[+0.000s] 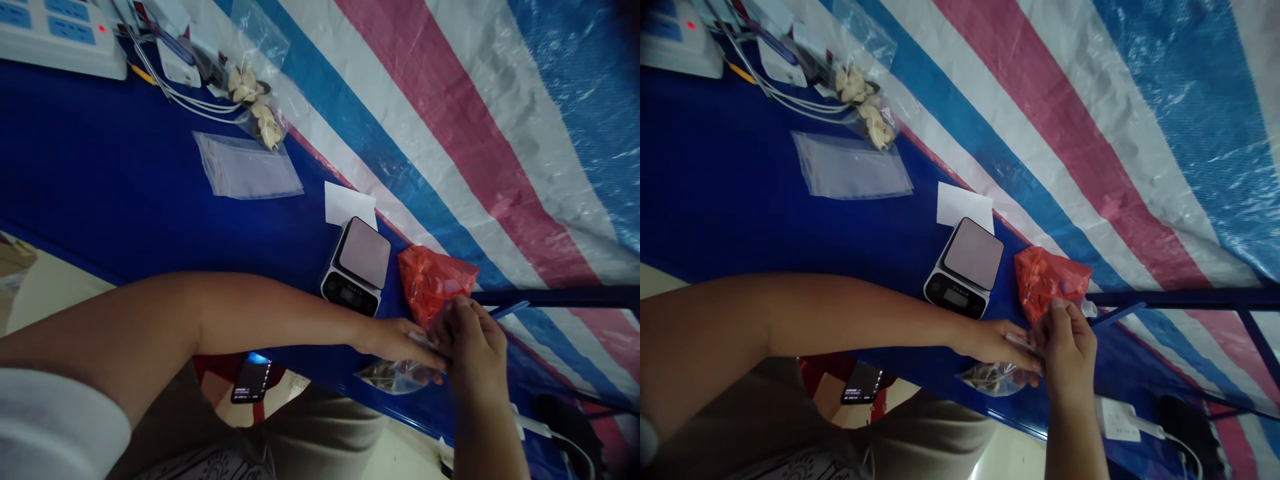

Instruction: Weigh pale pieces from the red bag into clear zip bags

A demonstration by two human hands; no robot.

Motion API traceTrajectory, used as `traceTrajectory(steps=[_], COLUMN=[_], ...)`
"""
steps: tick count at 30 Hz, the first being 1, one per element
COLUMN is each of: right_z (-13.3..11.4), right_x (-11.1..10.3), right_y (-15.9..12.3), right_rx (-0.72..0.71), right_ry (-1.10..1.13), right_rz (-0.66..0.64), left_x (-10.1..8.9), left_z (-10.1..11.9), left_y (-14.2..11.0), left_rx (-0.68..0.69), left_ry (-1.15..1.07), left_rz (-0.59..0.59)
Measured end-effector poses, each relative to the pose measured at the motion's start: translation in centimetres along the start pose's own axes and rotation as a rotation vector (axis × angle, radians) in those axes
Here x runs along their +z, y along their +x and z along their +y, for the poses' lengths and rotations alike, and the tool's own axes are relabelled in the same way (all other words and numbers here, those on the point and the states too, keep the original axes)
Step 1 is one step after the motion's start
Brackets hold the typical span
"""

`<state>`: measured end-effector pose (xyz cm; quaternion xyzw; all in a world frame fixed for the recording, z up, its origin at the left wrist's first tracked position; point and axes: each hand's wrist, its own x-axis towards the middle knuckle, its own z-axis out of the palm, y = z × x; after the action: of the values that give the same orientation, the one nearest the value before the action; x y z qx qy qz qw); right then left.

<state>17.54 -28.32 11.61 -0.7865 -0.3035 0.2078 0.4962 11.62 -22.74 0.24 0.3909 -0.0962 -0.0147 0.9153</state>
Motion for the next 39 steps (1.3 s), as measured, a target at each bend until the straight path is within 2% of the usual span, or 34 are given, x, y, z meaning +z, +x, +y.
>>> traceTrajectory(steps=[3, 11, 17, 23, 26, 29, 31, 35, 37, 38, 39], right_z=[-0.1, -0.8, -1.4, -2.6, -2.5, -1.8, -1.0, 1.9, 4.2, 5.4, 6.7], right_x=[0.0, 0.0, -0.1, -1.4, -2.5, -3.1, -3.3, -5.0, -6.8, -7.9, -9.1], right_y=[-0.2, -0.4, -0.3, -1.0, -1.2, -0.9, 0.0, 3.5, 5.0, 5.5, 5.7], right_rx=[0.019, 0.102, 0.078, -0.052, -0.076, -0.005, 0.07, 0.273, 0.435, 0.466, 0.451], right_ry=[0.048, 0.156, 0.162, 0.069, -0.014, -0.07, -0.008, 0.29, 0.448, 0.536, 0.635], right_rz=[-0.003, -0.076, -0.085, 0.068, 0.084, 0.075, 0.082, 0.131, 0.076, 0.049, 0.1], left_x=[-0.1, -0.1, 0.1, 0.4, 0.4, 0.3, 0.3, 0.3, 0.3, 0.2, 0.2], left_z=[-0.2, 0.7, 0.0, 0.7, 0.8, 0.6, 0.6, 1.1, 1.3, 1.4, 1.3], left_y=[0.0, -0.6, 0.4, 0.4, 0.5, 0.6, 0.5, -0.1, -0.2, -0.3, -0.2], left_rx=[0.01, -0.03, -0.014, -0.051, -0.04, -0.031, -0.038, -0.057, -0.06, -0.065, -0.071], left_ry=[0.012, 0.169, 0.11, 0.004, -0.023, -0.027, -0.025, -0.044, -0.062, -0.068, -0.075], left_rz=[0.03, -0.002, -0.044, 0.007, 0.021, 0.05, 0.081, 0.087, 0.089, 0.091, 0.096])
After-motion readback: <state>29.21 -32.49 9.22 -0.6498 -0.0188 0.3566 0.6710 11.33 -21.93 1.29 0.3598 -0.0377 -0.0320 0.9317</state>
